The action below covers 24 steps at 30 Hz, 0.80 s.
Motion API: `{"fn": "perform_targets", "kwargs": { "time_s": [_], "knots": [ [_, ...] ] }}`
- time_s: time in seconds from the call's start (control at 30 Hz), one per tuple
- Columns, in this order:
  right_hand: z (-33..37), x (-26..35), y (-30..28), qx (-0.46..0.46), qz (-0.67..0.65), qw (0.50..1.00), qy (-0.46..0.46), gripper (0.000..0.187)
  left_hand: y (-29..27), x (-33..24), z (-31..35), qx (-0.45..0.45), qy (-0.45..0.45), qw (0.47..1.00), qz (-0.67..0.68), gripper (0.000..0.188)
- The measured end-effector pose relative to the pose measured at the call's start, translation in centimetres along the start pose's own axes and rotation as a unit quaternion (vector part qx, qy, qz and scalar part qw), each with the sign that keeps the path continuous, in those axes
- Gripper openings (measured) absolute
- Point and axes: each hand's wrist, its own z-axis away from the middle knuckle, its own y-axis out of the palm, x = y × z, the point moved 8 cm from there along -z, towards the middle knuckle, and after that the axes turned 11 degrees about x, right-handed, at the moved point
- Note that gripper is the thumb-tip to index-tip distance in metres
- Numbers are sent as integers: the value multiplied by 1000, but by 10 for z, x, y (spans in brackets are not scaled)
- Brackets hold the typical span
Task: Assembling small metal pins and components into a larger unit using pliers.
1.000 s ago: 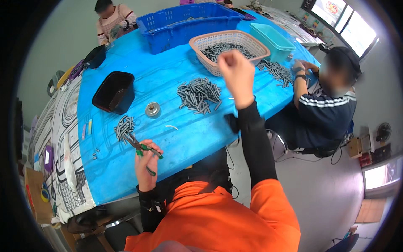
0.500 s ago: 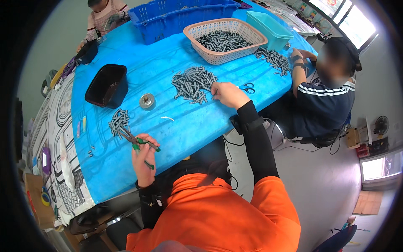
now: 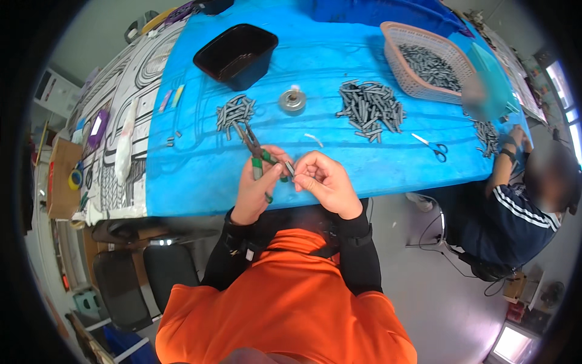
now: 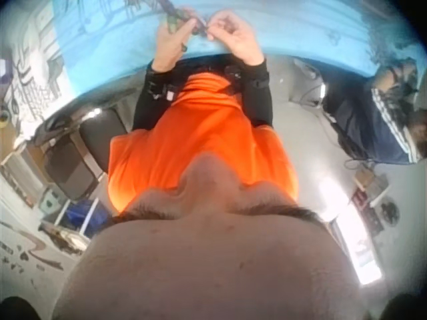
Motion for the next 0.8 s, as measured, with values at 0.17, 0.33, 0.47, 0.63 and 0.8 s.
{"fn": "perform_targets", "kwargs": {
  "time_s": [0.17, 0.33, 0.47, 0.63, 0.8],
  "knots": [
    [-8, -25, 4, 13, -32, 999, 37, 9, -11, -4, 2, -31, 43, 998, -26, 26],
    [-14, -22, 0, -49, -33, 998, -8, 10, -6, -12, 4, -59, 45, 996, -52, 24],
    [-9, -32, -6, -98, -50, 994, 9, 10, -7, -11, 4, -70, 38, 994, -70, 21],
    [-9, -30, -7, -117, -46, 992, 9, 11, -10, -12, 6, -90, 40, 990, -101, 22],
    [-10, -26, -8, -118, -42, 992, -21, 12, -6, -15, 5, -81, 18, 987, -135, 23]
  ]
}}
